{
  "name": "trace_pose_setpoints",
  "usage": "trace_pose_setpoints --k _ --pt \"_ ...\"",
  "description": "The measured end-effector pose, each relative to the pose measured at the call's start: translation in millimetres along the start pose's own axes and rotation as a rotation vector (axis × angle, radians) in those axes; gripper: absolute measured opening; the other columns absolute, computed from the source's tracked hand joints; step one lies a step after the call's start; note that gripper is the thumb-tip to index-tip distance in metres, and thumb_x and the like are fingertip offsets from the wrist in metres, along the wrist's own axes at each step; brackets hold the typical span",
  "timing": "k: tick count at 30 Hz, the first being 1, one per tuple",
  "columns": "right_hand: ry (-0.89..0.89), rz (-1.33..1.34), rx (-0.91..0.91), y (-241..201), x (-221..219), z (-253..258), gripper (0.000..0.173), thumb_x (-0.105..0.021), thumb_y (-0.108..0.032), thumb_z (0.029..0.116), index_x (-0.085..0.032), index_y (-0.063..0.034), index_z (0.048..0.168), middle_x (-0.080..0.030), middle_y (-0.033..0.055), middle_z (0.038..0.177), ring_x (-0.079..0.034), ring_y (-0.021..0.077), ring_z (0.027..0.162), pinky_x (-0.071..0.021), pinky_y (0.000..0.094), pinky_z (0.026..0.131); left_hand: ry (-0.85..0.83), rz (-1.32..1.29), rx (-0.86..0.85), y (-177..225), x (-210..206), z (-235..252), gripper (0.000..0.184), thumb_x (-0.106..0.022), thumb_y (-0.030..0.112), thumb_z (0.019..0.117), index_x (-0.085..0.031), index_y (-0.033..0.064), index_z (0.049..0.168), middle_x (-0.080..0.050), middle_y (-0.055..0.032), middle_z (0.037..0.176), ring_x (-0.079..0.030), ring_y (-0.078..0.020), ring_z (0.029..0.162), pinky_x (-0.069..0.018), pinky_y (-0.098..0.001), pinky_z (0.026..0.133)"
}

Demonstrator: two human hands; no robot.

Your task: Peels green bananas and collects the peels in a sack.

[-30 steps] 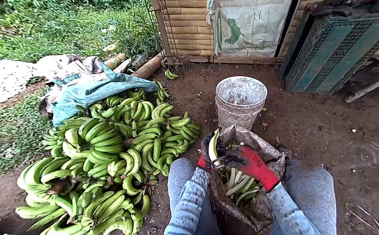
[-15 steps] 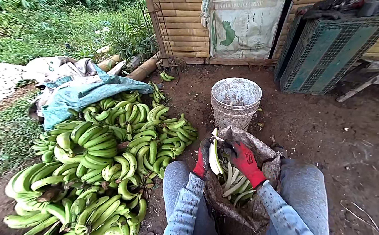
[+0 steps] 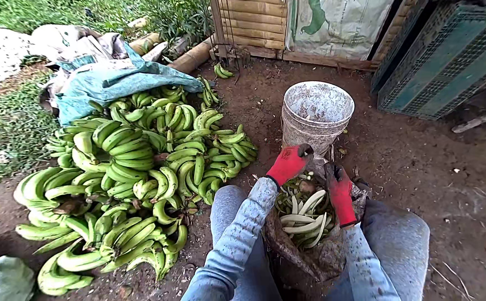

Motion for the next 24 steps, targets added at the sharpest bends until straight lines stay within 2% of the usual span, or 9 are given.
trace_pose_setpoints --k 2,3,7,13,15,17,18,21,24 --pt "0.006 0.008 -0.023 -3 4 3 0.038 -0.056 -0.027 0.1058 -0.061 0.0017 0.131 -0.069 0.0196 0.11 -0.067 0.0265 0.101 -0.0526 0.047 0.094 -0.433 0.397 0.127 -43 -79 -27 0.037 -0.064 0.029 0.0968 -0.067 0.0025 0.123 -0.066 -0.0222 0.124 -0.062 -0.0383 0.119 -0.0464 -0.0605 0.101" --pt "0.002 0.004 -0.023 -5 3 3 0.037 -0.056 -0.025 0.1058 -0.061 0.002 0.13 -0.069 0.0197 0.11 -0.067 0.0264 0.1 -0.0529 0.0467 0.093 -0.582 0.487 0.183 -63 -114 -46 0.041 -0.064 0.026 0.0966 -0.063 -0.0003 0.128 -0.062 -0.025 0.132 -0.056 -0.0423 0.127 -0.0423 -0.0637 0.105" --pt "-0.069 -0.097 -0.004 -4 -6 -2 0.036 -0.059 -0.026 0.1046 -0.063 0.0009 0.129 -0.071 0.0191 0.111 -0.068 0.027 0.104 -0.0514 0.047 0.097 -0.669 0.563 0.27 -141 -185 -79 0.036 -0.056 0.008 0.1005 -0.058 -0.0046 0.135 -0.059 -0.0295 0.133 -0.053 -0.0462 0.129 -0.0393 -0.0617 0.108" --pt "-0.262 -0.422 -0.163 13 6 -2 0.042 -0.048 -0.03 0.1091 -0.058 -0.0037 0.14 -0.067 0.022 0.128 -0.063 0.0359 0.123 -0.0445 0.056 0.107 -0.469 0.287 0.291 -110 -92 -42 0.054 -0.068 0.025 0.0961 -0.054 0.0014 0.143 -0.056 -0.0242 0.142 -0.05 -0.0382 0.136 -0.0369 -0.0569 0.114" --pt "-0.316 -0.498 -0.205 24 6 -3 0.044 -0.046 -0.032 0.1097 -0.059 -0.0023 0.139 -0.066 0.0242 0.129 -0.062 0.0386 0.124 -0.0436 0.0587 0.107 -0.333 0.186 0.236 -79 -51 -21 0.051 -0.07 0.027 0.0958 -0.058 0.0021 0.138 -0.06 -0.0242 0.135 -0.056 -0.0373 0.129 -0.0409 -0.056 0.111" --pt "-0.415 -0.559 -0.201 34 -5 -9 0.048 -0.049 -0.038 0.108 -0.06 -0.0013 0.137 -0.066 0.0246 0.13 -0.062 0.0393 0.125 -0.0436 0.0599 0.108 -0.043 0.148 0.097 -37 -2 5 0.044 -0.074 0.025 0.0942 -0.063 0.0044 0.131 -0.068 -0.0231 0.118 -0.066 -0.0373 0.109 -0.0508 -0.056 0.097" --pt "-0.489 -0.563 -0.19 38 -16 -15 0.05 -0.054 -0.042 0.1054 -0.061 -0.0025 0.136 -0.066 0.0237 0.129 -0.062 0.0386 0.124 -0.0438 0.0599 0.108 0.1 0.171 0.022 -8 25 20 0.05 -0.076 0.026 0.0928 -0.06 0.0068 0.136 -0.069 -0.0214 0.118 -0.067 -0.0358 0.108 -0.0527 -0.0544 0.096" --pt "-0.731 -0.645 -0.113 49 -76 -48 0.073 -0.075 -0.044 0.0898 -0.049 -0.0153 0.151 -0.066 0.0185 0.132 -0.062 0.0364 0.124 -0.0468 0.0595 0.106 0.227 0.215 -0.019 63 95 72 0.082 -0.066 0.035 0.099 -0.024 0.0015 0.16 -0.054 -0.0259 0.144 -0.054 -0.0367 0.134 -0.0409 -0.0515 0.113" --pt "-0.898 -0.904 0.0 80 -129 -90 0.074 -0.073 -0.027 0.0889 -0.044 -0.0143 0.155 -0.064 0.0211 0.136 -0.061 0.0408 0.125 -0.0478 0.0621 0.104 0.385 0.323 -0.18 94 142 62 0.074 -0.058 0.042 0.1025 -0.028 0.0084 0.161 -0.049 -0.0221 0.151 -0.053 -0.0337 0.135 -0.0426 -0.0489 0.112"
Point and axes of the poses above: each hand's wrist, its own z-axis towards the middle knuckle, its own x-axis out of the back of the hand, y = z × x, the point moved 7 cm from there along z, towards the middle knuckle
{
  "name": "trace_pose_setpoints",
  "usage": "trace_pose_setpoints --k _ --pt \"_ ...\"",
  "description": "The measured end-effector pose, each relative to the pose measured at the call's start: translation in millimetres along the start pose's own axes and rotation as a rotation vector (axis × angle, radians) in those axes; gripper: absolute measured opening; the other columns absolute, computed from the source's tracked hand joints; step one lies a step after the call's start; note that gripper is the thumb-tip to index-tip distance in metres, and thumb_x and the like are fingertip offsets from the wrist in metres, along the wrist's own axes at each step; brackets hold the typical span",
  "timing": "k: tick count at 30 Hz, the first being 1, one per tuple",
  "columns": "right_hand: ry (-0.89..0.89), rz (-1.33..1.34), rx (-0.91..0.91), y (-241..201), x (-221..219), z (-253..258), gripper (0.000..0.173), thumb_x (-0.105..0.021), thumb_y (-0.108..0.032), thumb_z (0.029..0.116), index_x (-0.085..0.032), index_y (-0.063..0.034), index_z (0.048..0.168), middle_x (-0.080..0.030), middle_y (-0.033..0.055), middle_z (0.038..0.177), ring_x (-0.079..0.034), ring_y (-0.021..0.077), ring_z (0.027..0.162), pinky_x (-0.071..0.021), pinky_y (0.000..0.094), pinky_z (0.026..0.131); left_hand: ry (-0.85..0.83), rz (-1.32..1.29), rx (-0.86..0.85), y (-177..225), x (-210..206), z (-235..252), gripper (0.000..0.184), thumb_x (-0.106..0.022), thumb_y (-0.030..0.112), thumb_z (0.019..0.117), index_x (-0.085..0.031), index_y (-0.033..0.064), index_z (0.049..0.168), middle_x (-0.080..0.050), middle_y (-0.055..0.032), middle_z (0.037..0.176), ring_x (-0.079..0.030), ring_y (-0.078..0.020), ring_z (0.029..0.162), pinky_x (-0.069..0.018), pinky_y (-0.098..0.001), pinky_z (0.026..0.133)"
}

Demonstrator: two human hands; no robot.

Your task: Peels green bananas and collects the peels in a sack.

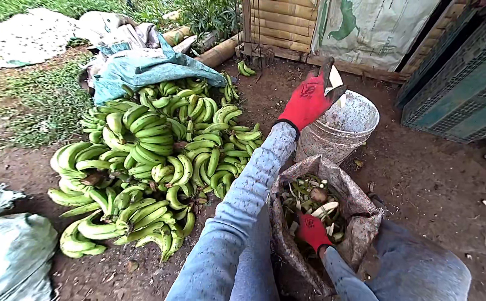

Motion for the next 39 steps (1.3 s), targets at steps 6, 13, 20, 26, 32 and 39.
trace_pose_setpoints --k 6,13,20,26,32,39 --pt "0.184 0.015 -0.165 87 14 38 0.045 -0.066 -0.028 0.0954 -0.063 -0.0165 0.139 -0.07 0.019 0.127 -0.065 0.0398 0.121 -0.0483 0.0633 0.1 0.039 0.111 0.233 -185 64 -126 0.049 -0.052 0.033 0.1061 -0.048 0.01 0.149 -0.063 -0.0151 0.135 -0.064 -0.0298 0.121 -0.0484 -0.052 0.106" --pt "0.078 0.073 -0.139 18 38 7 0.051 -0.07 -0.034 0.0955 -0.061 -0.0072 0.138 -0.069 0.022 0.126 -0.065 0.0398 0.12 -0.0479 0.0618 0.102 -0.537 0.107 1.203 -372 -24 -332 0.055 -0.062 0.04 0.0994 -0.06 -0.0056 0.13 -0.058 -0.0287 0.136 -0.054 -0.0431 0.131 -0.0411 -0.0639 0.107" --pt "-0.114 0.392 -0.021 -7 -20 -1 0.055 -0.07 -0.041 0.0959 -0.062 -0.0049 0.136 -0.069 0.0219 0.12 -0.067 0.0357 0.112 -0.0494 0.0579 0.1 0.322 -0.559 1.326 -444 -141 -406 0.081 -0.081 0.026 0.0877 -0.038 0.0032 0.153 -0.054 -0.0267 0.142 -0.055 -0.0391 0.131 -0.0459 -0.055 0.108" --pt "0.198 0.436 0.077 -4 60 -18 0.046 -0.041 -0.035 0.1115 -0.053 -0.0122 0.149 -0.071 0.0169 0.099 -0.067 0.0272 0.074 -0.0554 0.0486 0.071 0.191 -0.339 1.258 -398 -98 -415 0.065 -0.074 0.039 0.0936 -0.052 0.0035 0.143 -0.061 -0.0235 0.134 -0.06 -0.0382 0.124 -0.0464 -0.0581 0.105" --pt "0.418 0.427 0.393 -49 111 -58 0.04 -0.054 -0.021 0.1041 -0.058 0.0001 0.138 -0.068 0.0185 0.118 -0.07 0.0277 0.1 -0.058 0.0467 0.09 0.407 -0.229 0.762 -293 14 -317 0.056 -0.081 0.03 0.0855 -0.063 0.0028 0.131 -0.067 -0.0192 0.124 -0.062 -0.0318 0.119 -0.0462 -0.0537 0.106" --pt "0.496 0.52 0.703 -96 152 -105 0.056 -0.052 -0.03 0.1054 -0.041 -0.0133 0.158 -0.07 0.008 0.124 -0.07 0.0143 0.104 -0.057 0.0379 0.096 0.571 -0.99 0.276 -140 63 -193 0.059 -0.068 0.025 0.0949 -0.042 0.0148 0.147 -0.068 -0.0062 0.115 -0.069 -0.0162 0.094 -0.0603 -0.0366 0.079"
Point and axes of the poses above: each hand's wrist, its own z-axis towards the middle knuckle, its own x-axis out of the back of the hand, y = z × x, the point moved 7 cm from there along z, towards the middle knuckle
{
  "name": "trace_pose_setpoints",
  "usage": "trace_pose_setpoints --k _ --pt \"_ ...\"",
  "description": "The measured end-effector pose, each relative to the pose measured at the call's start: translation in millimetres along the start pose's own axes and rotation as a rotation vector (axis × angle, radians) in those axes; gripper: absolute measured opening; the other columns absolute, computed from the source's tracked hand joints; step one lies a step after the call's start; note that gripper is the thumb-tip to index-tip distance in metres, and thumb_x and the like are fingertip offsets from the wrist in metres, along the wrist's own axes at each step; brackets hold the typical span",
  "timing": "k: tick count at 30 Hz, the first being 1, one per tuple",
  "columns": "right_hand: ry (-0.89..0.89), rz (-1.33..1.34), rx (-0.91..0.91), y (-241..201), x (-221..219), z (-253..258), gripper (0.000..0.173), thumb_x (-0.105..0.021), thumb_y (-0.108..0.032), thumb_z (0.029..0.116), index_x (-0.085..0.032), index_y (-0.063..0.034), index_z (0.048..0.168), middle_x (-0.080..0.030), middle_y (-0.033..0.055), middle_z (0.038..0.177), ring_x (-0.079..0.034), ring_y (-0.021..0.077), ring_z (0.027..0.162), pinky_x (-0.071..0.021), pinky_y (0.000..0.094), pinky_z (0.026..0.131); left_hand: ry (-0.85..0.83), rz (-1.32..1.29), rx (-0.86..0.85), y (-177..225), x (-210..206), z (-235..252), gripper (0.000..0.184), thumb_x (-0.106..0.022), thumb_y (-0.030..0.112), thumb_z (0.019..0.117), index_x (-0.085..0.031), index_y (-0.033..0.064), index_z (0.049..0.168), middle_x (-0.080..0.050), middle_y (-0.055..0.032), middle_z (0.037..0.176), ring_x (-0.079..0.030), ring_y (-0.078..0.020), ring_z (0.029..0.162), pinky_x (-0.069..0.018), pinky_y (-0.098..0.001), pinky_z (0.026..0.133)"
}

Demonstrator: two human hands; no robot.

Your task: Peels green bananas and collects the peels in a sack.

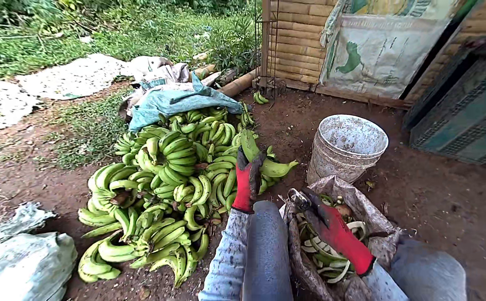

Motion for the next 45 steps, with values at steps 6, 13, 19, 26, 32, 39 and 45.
trace_pose_setpoints --k 6,13,19,26,32,39,45 --pt "0.044 0.369 0.001 5 30 -11 0.047 -0.053 -0.021 0.1047 -0.049 0.0052 0.144 -0.066 0.0029 0.093 -0.06 0.0023 0.073 -0.054 0.0215 0.069 -0.226 -0.361 0.31 -54 -108 -28 0.021 -0.04 0.019 0.1053 -0.056 0.0078 0.111 -0.062 -0.0037 0.074 -0.064 -0.0141 0.063 -0.0587 -0.0311 0.061" --pt "-0.006 0.679 -0.226 47 30 -44 0.04 -0.047 -0.02 0.1054 -0.05 -0.0012 0.141 -0.057 -0.0072 0.074 -0.053 0.0002 0.057 -0.0453 0.017 0.052 -0.246 -0.44 0.555 -132 -137 -61 0.027 -0.033 0.017 0.108 -0.056 0.0058 0.1 -0.062 -0.0041 0.072 -0.064 -0.014 0.062 -0.0584 -0.0299 0.062" --pt "0.195 0.894 -0.471 85 15 -49 0.025 -0.048 -0.028 0.1082 -0.061 -0.0062 0.113 -0.056 -0.0039 0.066 -0.049 0.0031 0.048 -0.0413 0.0172 0.043 -0.326 -0.077 0.254 -125 -134 -57 0.056 -0.064 0.01 0.0851 -0.045 -0.0002 0.137 -0.067 -0.0101 0.09 -0.069 -0.017 0.076 -0.0605 -0.034 0.072" --pt "-0.183 0.406 -0.888 160 -63 -79 0.048 -0.037 -0.04 0.1118 -0.056 0.0006 0.128 -0.062 0.0121 0.09 -0.059 0.019 0.07 -0.0509 0.0367 0.066 -0.319 0.098 0.167 -127 -141 -66 0.062 -0.071 0.017 0.0912 -0.046 0.005 0.147 -0.068 -0.0116 0.113 -0.069 -0.0166 0.09 -0.0605 -0.035 0.08" --pt "-0.247 0.033 -0.646 126 -24 -54 0.046 -0.042 -0.039 0.1102 -0.052 -0.0025 0.136 -0.067 0.0203 0.105 -0.069 0.0322 0.089 -0.0552 0.0513 0.084 -0.22 -0.063 0.536 -143 -117 -54 0.037 -0.036 0.035 0.1119 -0.054 0.0056 0.126 -0.063 -0.0095 0.084 -0.06 -0.0167 0.06 -0.0549 -0.0314 0.054" --pt "-0.021 -0.105 -0.156 75 34 -28 0.037 -0.053 -0.028 0.1046 -0.064 -0.0086 0.134 -0.067 0.0151 0.127 -0.065 0.0254 0.118 -0.049 0.0459 0.106 -0.386 -0.026 0.557 -151 -124 -71 0.04 -0.031 0.029 0.1129 -0.06 0.0031 0.125 -0.068 -0.0081 0.09 -0.064 -0.0133 0.071 -0.0564 -0.0283 0.063" --pt "0.254 -0.316 -0.464 119 74 -1 0.039 -0.053 -0.021 0.1042 -0.058 -0.0136 0.143 -0.061 0.0226 0.132 -0.065 0.0397 0.115 -0.0518 0.0581 0.098 -0.47 -0.088 0.718 -156 -133 -99 0.037 -0.04 0.033 0.1111 -0.056 0.0051 0.129 -0.063 -0.0089 0.086 -0.061 -0.0159 0.063 -0.055 -0.0302 0.055"
Point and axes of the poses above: each hand's wrist, its own z-axis towards the middle knuckle, its own x-axis out of the back of the hand, y = z × x, the point moved 7 cm from there along z, towards the middle knuckle
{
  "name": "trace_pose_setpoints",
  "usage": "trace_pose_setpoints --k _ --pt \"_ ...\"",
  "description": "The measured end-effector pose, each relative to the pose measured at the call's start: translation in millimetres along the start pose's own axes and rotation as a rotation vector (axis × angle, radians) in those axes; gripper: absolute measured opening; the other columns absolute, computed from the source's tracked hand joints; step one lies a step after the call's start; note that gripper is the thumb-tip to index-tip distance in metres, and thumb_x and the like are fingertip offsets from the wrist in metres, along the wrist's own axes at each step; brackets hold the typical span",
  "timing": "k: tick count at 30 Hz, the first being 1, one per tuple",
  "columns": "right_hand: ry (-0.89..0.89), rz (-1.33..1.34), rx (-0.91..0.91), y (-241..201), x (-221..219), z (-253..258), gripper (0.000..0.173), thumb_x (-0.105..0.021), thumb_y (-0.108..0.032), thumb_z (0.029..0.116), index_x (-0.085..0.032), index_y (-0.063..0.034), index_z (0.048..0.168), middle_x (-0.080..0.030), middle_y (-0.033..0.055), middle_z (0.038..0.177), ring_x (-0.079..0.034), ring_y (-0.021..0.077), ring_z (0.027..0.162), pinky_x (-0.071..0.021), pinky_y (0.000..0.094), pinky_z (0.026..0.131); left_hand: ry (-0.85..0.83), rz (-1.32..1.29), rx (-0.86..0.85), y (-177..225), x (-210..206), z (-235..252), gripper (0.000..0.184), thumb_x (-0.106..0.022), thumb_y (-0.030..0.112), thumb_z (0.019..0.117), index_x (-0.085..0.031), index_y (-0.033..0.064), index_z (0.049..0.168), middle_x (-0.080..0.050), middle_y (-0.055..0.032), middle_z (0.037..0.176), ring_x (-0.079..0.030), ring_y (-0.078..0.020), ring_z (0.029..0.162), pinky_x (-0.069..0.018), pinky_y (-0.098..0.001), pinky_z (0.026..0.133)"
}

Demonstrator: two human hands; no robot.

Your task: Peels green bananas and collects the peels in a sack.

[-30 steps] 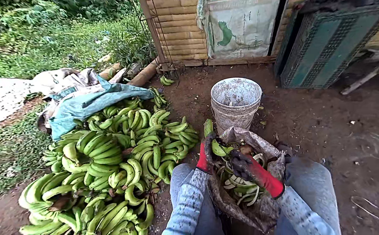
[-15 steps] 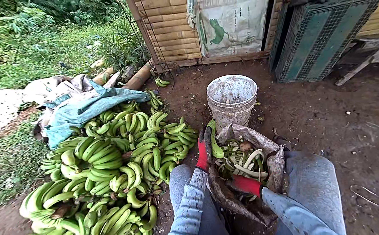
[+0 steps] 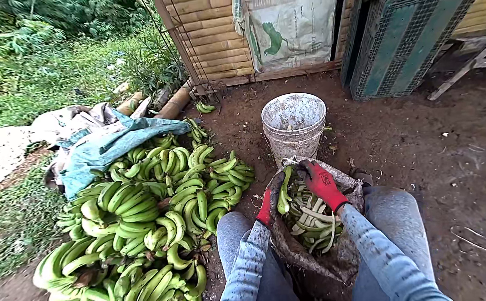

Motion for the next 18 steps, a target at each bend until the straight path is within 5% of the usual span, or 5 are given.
trace_pose_setpoints --k 4,8,11,15,18 --pt "0.039 0.088 -0.063 2 -2 -2 0.038 -0.05 -0.022 0.1062 -0.059 -0.0094 0.14 -0.063 0.0211 0.133 -0.065 0.0374 0.119 -0.0496 0.0554 0.104 0.017 0.195 -0.122 13 2 2 0.035 -0.055 0.026 0.1049 -0.058 -0.0007 0.128 -0.066 -0.0089 0.086 -0.063 -0.014 0.065 -0.0566 -0.029 0.058" --pt "0.073 0.102 -0.275 38 7 0 0.04 -0.047 -0.026 0.1083 -0.053 -0.008 0.143 -0.066 0.0232 0.128 -0.064 0.0394 0.12 -0.0477 0.0587 0.104 0.071 0.721 -0.172 9 9 3 0.044 -0.066 0.032 0.0986 -0.064 0.006 0.134 -0.07 -0.0097 0.125 -0.066 -0.0142 0.114 -0.0513 -0.0365 0.104" --pt "0.013 0.26 -0.097 14 2 -20 0.041 -0.054 -0.034 0.106 -0.056 -0.0069 0.137 -0.07 0.0158 0.111 -0.069 0.0285 0.101 -0.0538 0.049 0.093 0.231 0.296 -0.197 18 26 10 0.033 -0.05 0.022 0.1079 -0.061 -0.004 0.125 -0.07 -0.0114 0.089 -0.068 -0.0154 0.072 -0.0597 -0.0324 0.067" --pt "-0.232 0.415 0.231 -31 -22 -56 0.033 -0.06 -0.029 0.1026 -0.065 -0.0066 0.125 -0.072 0.0072 0.11 -0.069 0.0129 0.099 -0.0555 0.0341 0.093 0.206 0.03 -0.155 30 30 18 0.036 -0.039 0.031 0.1111 -0.061 0.0039 0.119 -0.065 -0.0074 0.081 -0.062 -0.0137 0.063 -0.055 -0.0285 0.058" --pt "-0.13 0.105 0.152 -28 -10 -40 0.036 -0.055 -0.02 0.1017 -0.064 -0.0062 0.134 -0.065 0.0196 0.129 -0.064 0.032 0.119 -0.0491 0.0492 0.105 0.027 -0.06 -0.114 18 15 7 0.039 -0.028 0.029 0.1124 -0.059 0.0065 0.111 -0.064 -0.0038 0.078 -0.063 -0.011 0.064 -0.0557 -0.0265 0.059"
Point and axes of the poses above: each hand's wrist, its own z-axis towards the middle knuckle, its own x-axis out of the back of the hand, y = z × x, the point moved 7 cm from there along z, towards the middle knuckle
